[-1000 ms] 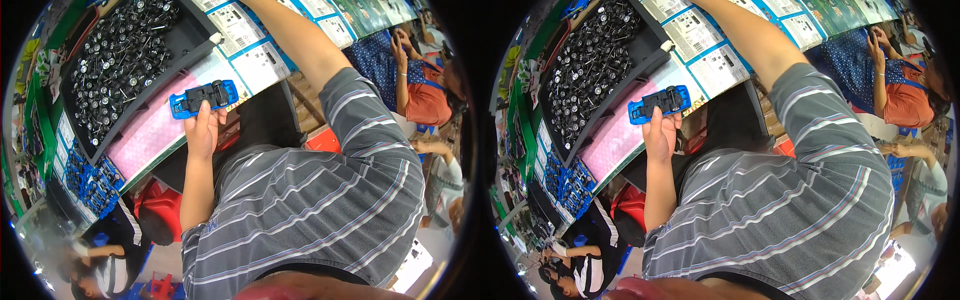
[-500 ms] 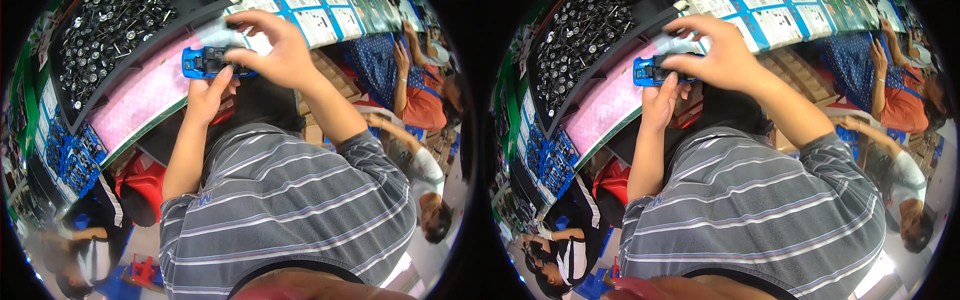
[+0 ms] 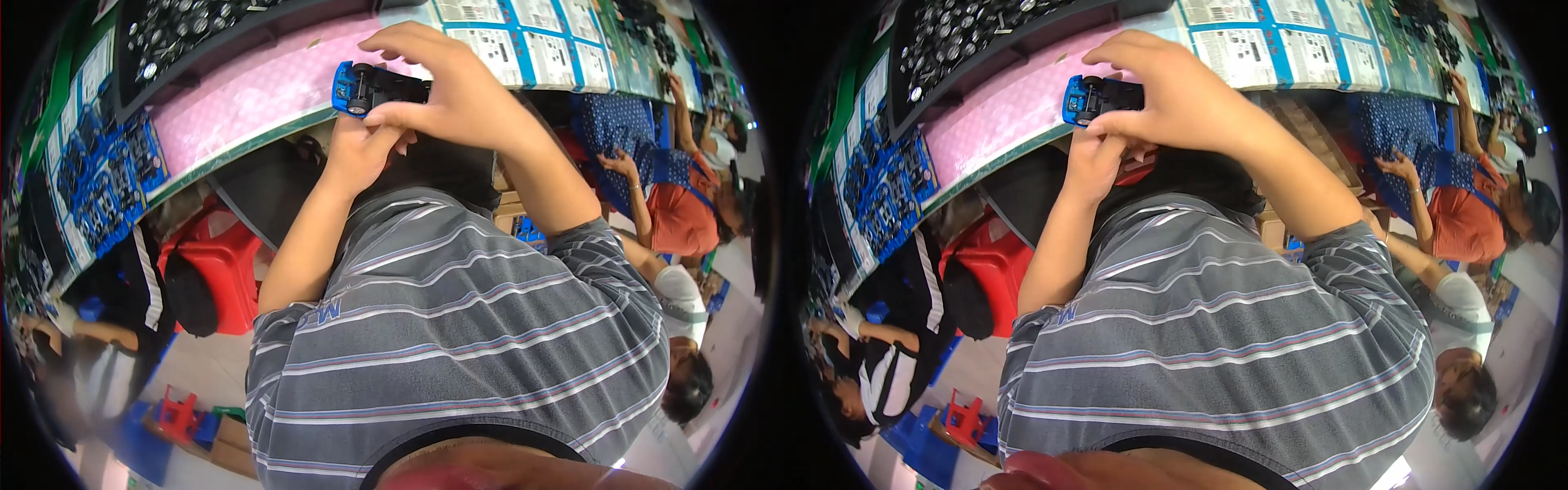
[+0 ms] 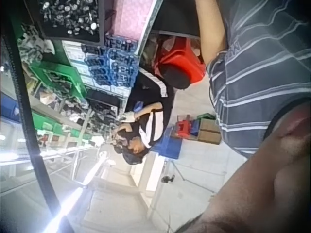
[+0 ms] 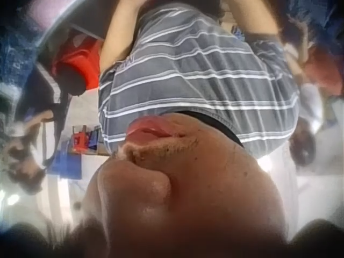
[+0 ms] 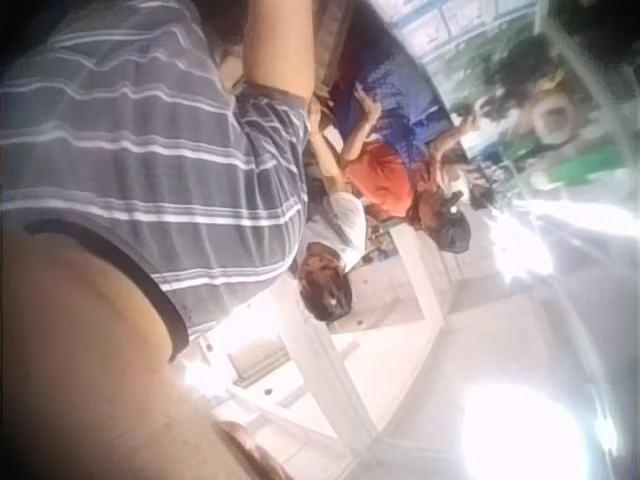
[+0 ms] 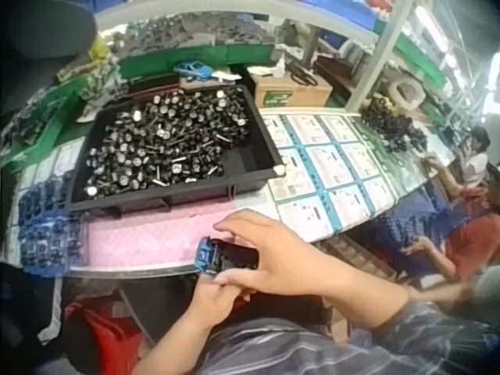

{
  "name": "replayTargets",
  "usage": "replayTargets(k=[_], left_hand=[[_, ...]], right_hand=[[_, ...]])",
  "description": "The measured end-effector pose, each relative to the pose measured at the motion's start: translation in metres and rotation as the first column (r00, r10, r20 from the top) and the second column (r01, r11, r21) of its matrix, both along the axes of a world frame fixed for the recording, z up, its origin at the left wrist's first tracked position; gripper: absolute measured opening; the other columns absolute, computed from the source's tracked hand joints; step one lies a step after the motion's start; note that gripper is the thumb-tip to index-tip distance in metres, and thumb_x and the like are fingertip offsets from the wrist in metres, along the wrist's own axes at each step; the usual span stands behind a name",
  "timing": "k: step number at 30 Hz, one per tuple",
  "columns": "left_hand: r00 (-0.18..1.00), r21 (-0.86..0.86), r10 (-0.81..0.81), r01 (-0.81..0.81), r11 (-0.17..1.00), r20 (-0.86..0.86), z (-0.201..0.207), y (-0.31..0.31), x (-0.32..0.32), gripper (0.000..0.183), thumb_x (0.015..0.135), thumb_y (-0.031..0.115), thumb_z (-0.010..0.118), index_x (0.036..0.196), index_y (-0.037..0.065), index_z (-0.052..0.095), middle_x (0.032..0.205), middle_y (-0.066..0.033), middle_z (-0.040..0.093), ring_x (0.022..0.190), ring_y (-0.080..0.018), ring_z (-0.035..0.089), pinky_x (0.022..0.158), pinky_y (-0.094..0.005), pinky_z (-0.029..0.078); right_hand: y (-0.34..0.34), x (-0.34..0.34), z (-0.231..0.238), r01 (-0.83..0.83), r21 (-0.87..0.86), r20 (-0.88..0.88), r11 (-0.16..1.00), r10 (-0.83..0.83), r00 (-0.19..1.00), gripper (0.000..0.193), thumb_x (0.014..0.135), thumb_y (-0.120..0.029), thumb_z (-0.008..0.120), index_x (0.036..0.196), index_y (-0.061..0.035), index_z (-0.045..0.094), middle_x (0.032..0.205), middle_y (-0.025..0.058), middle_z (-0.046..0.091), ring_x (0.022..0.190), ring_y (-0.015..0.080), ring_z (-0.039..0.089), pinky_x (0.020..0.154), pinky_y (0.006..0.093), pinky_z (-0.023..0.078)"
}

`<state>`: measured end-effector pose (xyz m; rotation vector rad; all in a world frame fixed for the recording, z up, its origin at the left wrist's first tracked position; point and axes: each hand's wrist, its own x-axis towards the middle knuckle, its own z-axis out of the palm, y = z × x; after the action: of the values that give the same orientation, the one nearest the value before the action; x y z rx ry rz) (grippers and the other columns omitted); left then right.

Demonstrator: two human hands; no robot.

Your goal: The person assembles toy cars by hand, fitting wheels and axles onto car chassis, assembling wheel components, and moving trays of cars.

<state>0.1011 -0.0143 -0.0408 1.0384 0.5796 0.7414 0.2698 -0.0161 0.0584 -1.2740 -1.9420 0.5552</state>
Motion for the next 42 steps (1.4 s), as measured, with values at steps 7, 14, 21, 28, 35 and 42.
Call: replayTargets(k=[7, 14, 21, 28, 35, 42], left_hand=[[0.954, -0.101, 0.236, -0.220, 0.970, 0.184, 0.008, -0.011, -0.045, 0.053, 0.101, 0.028, 0.062, 0.141, 0.002, 0.038, 0.111, -0.0099, 0.064, 0.085, -0.0157, 0.067, 0.067, -0.0282, 0.055], [0.854, -0.148, 0.455, -0.431, 0.890, 0.252, 0.007, -0.019, -0.133, 0.067, 0.104, 0.040, 0.052, 0.154, 0.004, 0.027, 0.137, -0.0182, 0.057, 0.112, -0.0259, 0.064, 0.078, -0.0387, 0.055], [0.505, -0.035, 0.863, -0.862, 0.505, 0.011, 0.016, -0.005, -0.277, 0.037, 0.107, 0.031, 0.047, 0.130, 0.003, 0.057, 0.118, -0.0081, 0.067, 0.106, -0.0208, 0.065, 0.096, -0.0413, 0.052], [0.230, 0.214, 0.954, -0.939, 0.269, -0.190, 0.074, 0.035, -0.459, 0.037, 0.104, 0.034, 0.056, 0.120, 0.002, 0.060, 0.112, -0.0082, 0.069, 0.096, -0.0178, 0.068, 0.083, -0.0353, 0.057], [0.189, 0.228, 0.891, -0.925, 0.302, -0.414, 0.025, 0.134, -0.645, 0.036, 0.101, 0.034, 0.061, 0.119, 0.003, 0.064, 0.107, -0.0066, 0.071, 0.092, -0.0189, 0.070, 0.076, -0.0370, 0.058], [0.325, 0.081, 0.632, -0.847, 0.526, -0.704, 0.015, 0.183, -0.675, 0.069, 0.099, 0.044, 0.060, 0.144, -0.007, 0.046, 0.147, -0.0181, 0.051, 0.131, -0.0330, 0.052, 0.112, -0.0421, 0.039]], right_hand=[[0.037, 0.027, -0.033, 0.140, -0.029, -0.050, 0.990, -0.142, 0.989, 0.034, 0.084, -0.017, 0.079, 0.112, -0.0001, 0.069, 0.096, 0.0103, 0.073, 0.087, 0.0211, 0.071, 0.080, 0.0316, 0.054], [0.054, 0.052, -0.090, 0.413, 0.111, 0.140, 0.904, -0.426, 0.894, 0.012, 0.086, -0.009, 0.072, 0.095, -0.0008, 0.072, 0.081, 0.0134, 0.068, 0.072, 0.0236, 0.068, 0.069, 0.0325, 0.053], [0.054, 0.050, -0.089, 0.359, 0.150, 0.171, 0.921, -0.382, 0.908, 0.011, 0.086, -0.007, 0.070, 0.094, 0.0000, 0.072, 0.083, 0.0123, 0.067, 0.071, 0.0229, 0.066, 0.069, 0.0323, 0.052], [0.057, 0.042, -0.085, 0.382, 0.146, 0.239, 0.913, -0.407, 0.882, 0.012, 0.086, -0.008, 0.069, 0.095, 0.0004, 0.071, 0.082, 0.0127, 0.066, 0.072, 0.0242, 0.063, 0.069, 0.0340, 0.051], [0.056, 0.046, -0.089, 0.406, 0.143, 0.264, 0.903, -0.430, 0.863, 0.011, 0.085, -0.007, 0.068, 0.094, -0.0002, 0.070, 0.081, 0.0135, 0.065, 0.071, 0.0260, 0.062, 0.068, 0.0360, 0.050], [0.062, 0.056, -0.102, 0.364, 0.203, 0.305, 0.909, -0.412, 0.859, 0.014, 0.084, -0.009, 0.068, 0.095, -0.0018, 0.072, 0.086, 0.0145, 0.070, 0.079, 0.0301, 0.066, 0.074, 0.0393, 0.051]])
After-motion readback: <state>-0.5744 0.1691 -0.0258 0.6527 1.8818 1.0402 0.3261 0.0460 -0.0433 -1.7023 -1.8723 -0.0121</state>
